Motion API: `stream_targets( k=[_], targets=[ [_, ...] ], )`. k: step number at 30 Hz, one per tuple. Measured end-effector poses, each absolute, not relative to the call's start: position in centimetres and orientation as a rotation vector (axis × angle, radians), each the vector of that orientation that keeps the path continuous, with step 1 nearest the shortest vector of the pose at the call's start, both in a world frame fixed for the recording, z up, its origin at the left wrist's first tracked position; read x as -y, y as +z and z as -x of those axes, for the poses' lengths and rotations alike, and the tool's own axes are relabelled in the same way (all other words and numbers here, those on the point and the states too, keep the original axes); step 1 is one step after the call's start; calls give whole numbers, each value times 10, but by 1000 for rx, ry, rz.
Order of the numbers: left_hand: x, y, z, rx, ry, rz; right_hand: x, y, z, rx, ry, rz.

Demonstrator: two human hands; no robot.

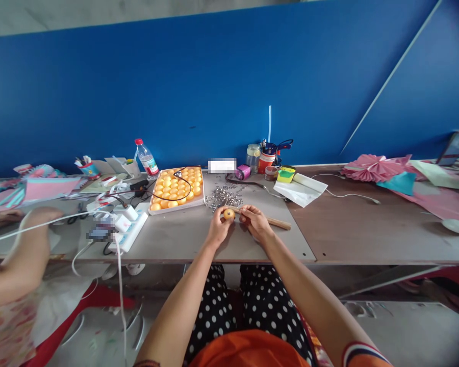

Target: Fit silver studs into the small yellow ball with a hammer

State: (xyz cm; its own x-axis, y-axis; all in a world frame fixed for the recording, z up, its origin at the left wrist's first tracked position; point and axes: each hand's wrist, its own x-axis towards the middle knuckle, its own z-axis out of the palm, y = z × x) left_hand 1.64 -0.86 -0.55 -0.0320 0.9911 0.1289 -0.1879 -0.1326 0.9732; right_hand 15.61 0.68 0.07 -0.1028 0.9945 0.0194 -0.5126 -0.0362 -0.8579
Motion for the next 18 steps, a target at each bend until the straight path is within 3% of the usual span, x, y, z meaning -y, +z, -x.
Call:
stream_targets(
  k=[18],
  targets=[
    [10, -4, -16, -1146, 1365, -1343, -7, 0, -158, 727, 1567, 687]
  ],
)
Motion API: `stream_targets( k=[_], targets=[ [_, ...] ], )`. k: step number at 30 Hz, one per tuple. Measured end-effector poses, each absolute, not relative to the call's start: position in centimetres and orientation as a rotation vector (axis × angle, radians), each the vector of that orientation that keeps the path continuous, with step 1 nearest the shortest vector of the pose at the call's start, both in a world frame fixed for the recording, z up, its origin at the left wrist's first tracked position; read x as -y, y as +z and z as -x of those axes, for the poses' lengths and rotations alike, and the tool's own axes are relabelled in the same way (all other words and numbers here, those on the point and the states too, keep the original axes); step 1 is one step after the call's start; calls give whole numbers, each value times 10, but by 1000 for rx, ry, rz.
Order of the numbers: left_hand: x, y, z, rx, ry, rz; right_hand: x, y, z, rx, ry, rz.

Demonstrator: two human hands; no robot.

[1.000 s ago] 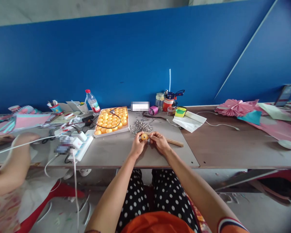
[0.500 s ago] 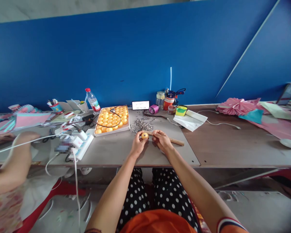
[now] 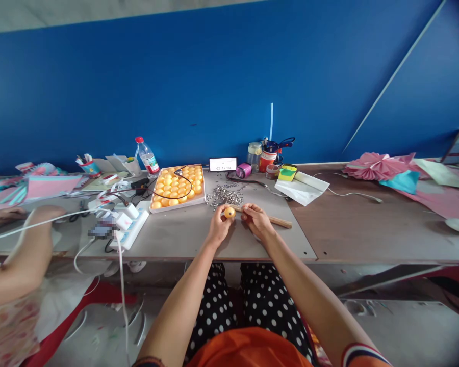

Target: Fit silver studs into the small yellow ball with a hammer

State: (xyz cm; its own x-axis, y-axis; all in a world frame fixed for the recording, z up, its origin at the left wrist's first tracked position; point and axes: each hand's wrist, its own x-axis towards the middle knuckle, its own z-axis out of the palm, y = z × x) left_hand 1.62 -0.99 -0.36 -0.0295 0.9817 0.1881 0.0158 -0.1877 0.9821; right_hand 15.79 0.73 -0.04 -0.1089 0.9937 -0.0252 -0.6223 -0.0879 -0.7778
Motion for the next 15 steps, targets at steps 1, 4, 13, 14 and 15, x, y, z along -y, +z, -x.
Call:
stream_targets(
  k=[1, 4, 13, 14, 15],
  targets=[
    [10, -3, -16, -1144, 1363, -1339, -7, 0, -158, 725, 1564, 686],
    [11, -1, -17, -1141, 1362, -1340, -8, 0, -157, 720, 1554, 683],
    [9, -2, -17, -1183, 1448, -1408, -10, -3, -159, 730, 1569, 693],
    [9, -2, -17, -1192, 1457, -1415, -10, -3, -159, 734, 1569, 700],
    [9, -2, -17, -1200, 1463, -1418, -10, -2, -159, 736, 1567, 707]
  ],
)
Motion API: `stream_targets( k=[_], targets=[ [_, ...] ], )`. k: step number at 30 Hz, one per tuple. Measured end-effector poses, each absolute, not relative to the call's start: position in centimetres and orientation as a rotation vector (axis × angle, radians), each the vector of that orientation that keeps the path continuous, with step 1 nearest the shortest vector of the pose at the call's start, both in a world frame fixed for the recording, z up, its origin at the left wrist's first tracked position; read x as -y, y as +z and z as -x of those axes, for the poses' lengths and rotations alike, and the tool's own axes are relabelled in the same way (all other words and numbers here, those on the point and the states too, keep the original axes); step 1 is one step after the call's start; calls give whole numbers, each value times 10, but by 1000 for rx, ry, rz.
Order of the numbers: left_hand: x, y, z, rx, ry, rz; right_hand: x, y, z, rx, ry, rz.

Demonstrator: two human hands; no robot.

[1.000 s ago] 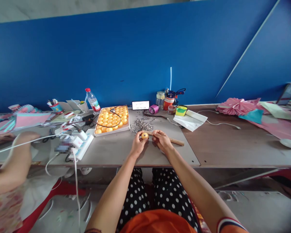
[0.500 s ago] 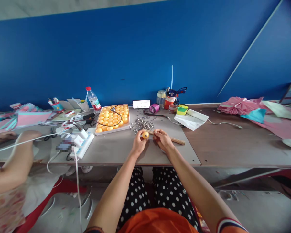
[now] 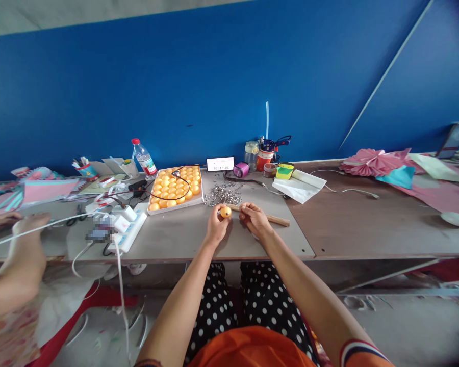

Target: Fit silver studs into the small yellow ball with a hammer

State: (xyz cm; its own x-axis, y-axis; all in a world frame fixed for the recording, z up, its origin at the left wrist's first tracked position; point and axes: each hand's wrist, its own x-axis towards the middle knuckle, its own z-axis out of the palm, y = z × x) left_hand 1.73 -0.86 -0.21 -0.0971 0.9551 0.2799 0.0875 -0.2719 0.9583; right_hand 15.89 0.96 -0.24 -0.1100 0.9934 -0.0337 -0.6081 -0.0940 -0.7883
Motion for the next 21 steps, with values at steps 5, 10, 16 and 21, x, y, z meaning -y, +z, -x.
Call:
stream_targets(
  k=[5, 10, 16, 21],
  targets=[
    [9, -1, -17, -1229, 1479, -1406, -9, -1, -159, 743, 1572, 717],
    [9, -1, -18, -1220, 1484, -1384, -8, -1, -158, 745, 1575, 707],
    [8, -3, -17, -1233, 1493, -1342, -8, 0, -158, 742, 1565, 699],
    [6, -5, -15, -1259, 1549, -1370, -8, -1, -158, 750, 1560, 701]
  ],
)
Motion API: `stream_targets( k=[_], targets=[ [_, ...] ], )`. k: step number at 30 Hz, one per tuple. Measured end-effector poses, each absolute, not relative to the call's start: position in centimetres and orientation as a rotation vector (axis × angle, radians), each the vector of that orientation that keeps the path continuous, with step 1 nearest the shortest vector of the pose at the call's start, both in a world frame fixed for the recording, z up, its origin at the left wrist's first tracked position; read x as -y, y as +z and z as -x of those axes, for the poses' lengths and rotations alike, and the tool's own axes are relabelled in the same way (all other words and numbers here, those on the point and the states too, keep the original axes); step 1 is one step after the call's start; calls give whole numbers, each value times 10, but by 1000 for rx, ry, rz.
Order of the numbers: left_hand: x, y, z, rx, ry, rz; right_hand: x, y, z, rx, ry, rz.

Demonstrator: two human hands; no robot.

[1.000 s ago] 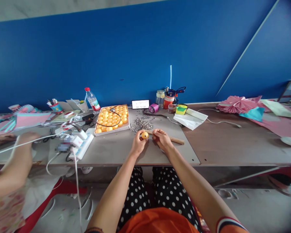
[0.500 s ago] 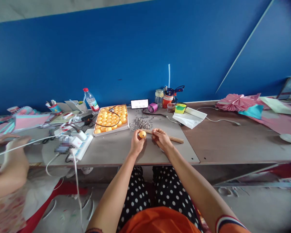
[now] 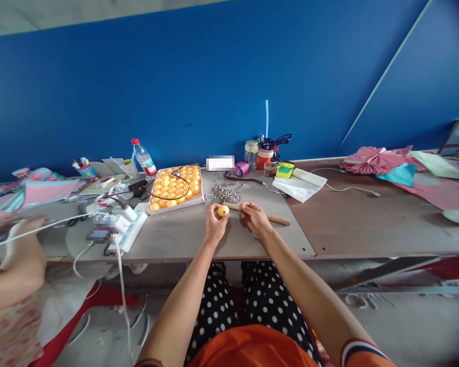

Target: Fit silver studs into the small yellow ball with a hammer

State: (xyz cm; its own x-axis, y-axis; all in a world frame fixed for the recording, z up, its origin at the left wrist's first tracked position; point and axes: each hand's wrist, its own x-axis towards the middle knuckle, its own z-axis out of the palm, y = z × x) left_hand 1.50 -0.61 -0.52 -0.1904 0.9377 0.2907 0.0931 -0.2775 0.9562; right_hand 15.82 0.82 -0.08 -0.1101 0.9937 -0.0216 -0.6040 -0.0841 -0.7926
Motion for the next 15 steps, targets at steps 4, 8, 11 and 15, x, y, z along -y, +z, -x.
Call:
stream_targets(
  k=[4, 8, 11, 15],
  targets=[
    [4, -9, -14, -1241, 1564, -1382, -9, -3, -158, 765, 1561, 712],
    [4, -10, -14, -1225, 1586, -1370, -9, -5, -159, 778, 1548, 709],
    [5, -9, -14, -1229, 1588, -1367, -9, -5, -159, 794, 1546, 706],
    [5, -9, -15, -1229, 1603, -1408, -9, -5, -159, 788, 1558, 700]
  ],
)
